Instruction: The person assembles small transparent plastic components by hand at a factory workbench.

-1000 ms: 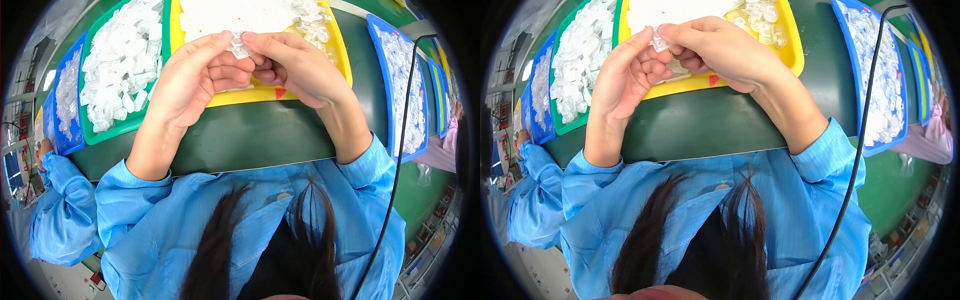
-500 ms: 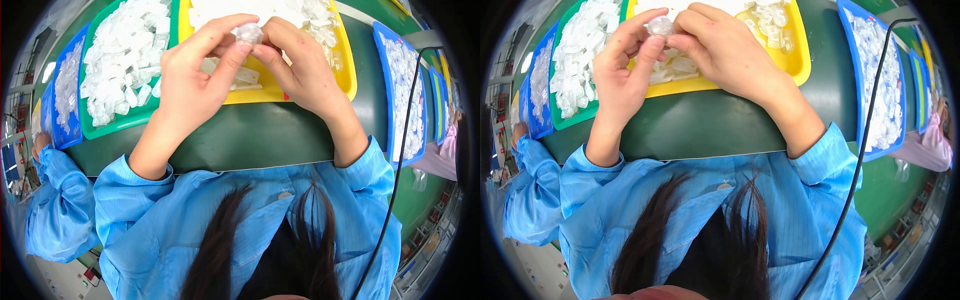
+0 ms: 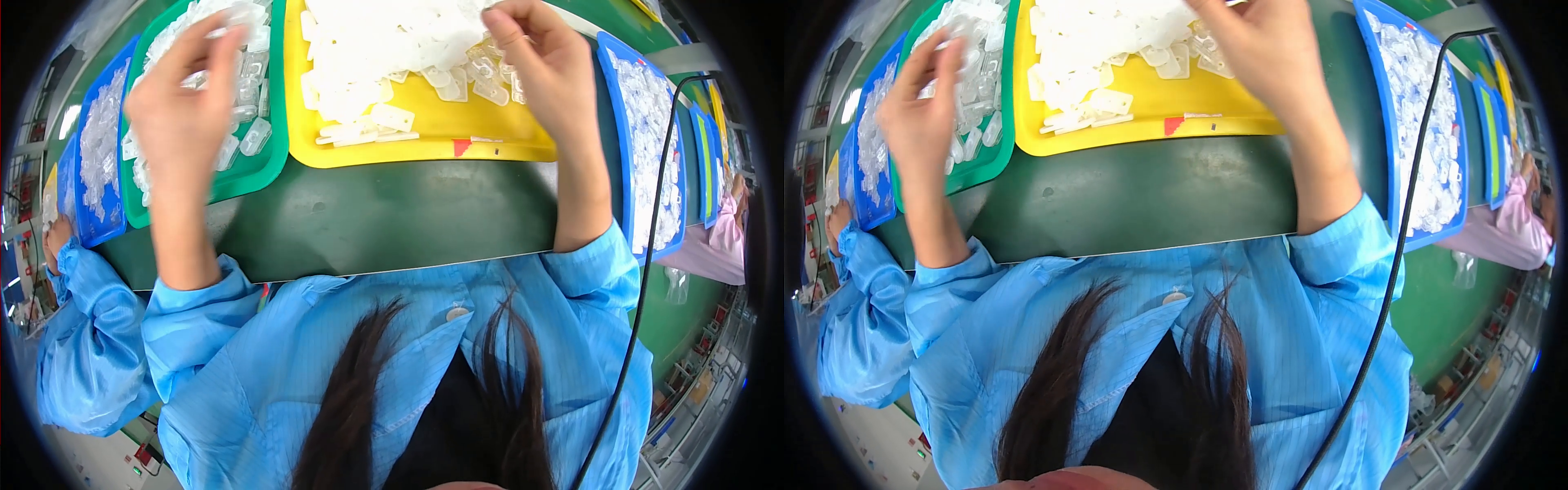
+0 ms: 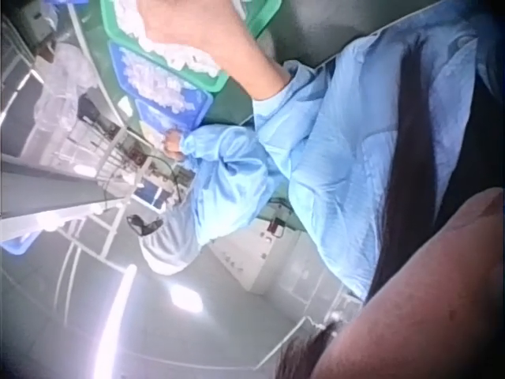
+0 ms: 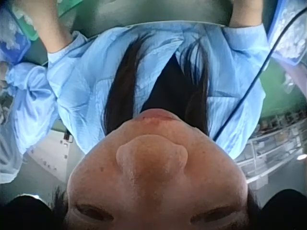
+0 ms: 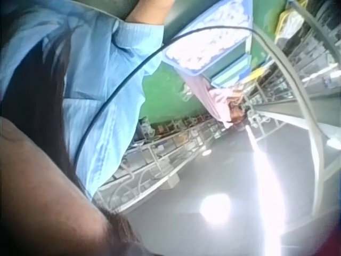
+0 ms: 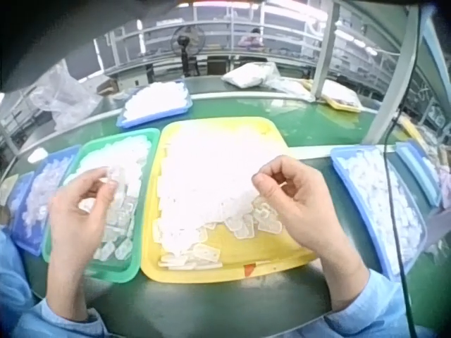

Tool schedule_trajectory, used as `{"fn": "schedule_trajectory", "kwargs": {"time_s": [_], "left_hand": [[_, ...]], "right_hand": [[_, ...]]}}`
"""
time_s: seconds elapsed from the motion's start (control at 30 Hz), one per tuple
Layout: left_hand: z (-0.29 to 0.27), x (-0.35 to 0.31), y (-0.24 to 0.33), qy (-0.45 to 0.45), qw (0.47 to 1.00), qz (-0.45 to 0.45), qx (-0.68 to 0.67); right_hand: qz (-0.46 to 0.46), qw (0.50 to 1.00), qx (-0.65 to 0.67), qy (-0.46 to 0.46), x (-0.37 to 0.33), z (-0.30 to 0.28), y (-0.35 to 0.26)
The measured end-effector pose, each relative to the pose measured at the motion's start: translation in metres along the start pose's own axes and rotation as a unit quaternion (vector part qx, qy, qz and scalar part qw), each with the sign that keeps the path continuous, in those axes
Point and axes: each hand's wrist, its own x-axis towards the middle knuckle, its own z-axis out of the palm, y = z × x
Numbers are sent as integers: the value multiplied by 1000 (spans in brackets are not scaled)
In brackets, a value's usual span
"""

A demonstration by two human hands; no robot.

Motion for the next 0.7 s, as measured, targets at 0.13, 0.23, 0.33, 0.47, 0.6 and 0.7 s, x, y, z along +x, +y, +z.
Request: {"fn": "schedule_trajectory", "kwargs": {"time_s": [0.13, 0.23, 0.33, 0.47, 0.6, 0.7], "left_hand": [[-55, 22, -14, -8, 964, -41, 263], [-66, 23, -15, 25, 988, 28, 149], [-26, 8, 20, -163, 985, 44, -20], [17, -13, 63, -329, 937, 71, -88], [37, -7, 56, -397, 897, 153, -122], [43, 1, 53, -435, 876, 170, -118]], "right_hand": [[-36, 994, -101, -15, 1, -45, 23], [-8, 983, -180, -46, -4, -54, 21], [17, 958, -273, -89, -16, -38, 12], [-13, 947, -305, -100, -25, -19, 12], [-41, 947, -310, -75, -29, -23, 12], [-25, 954, -284, -97, -19, -36, 15]]}}
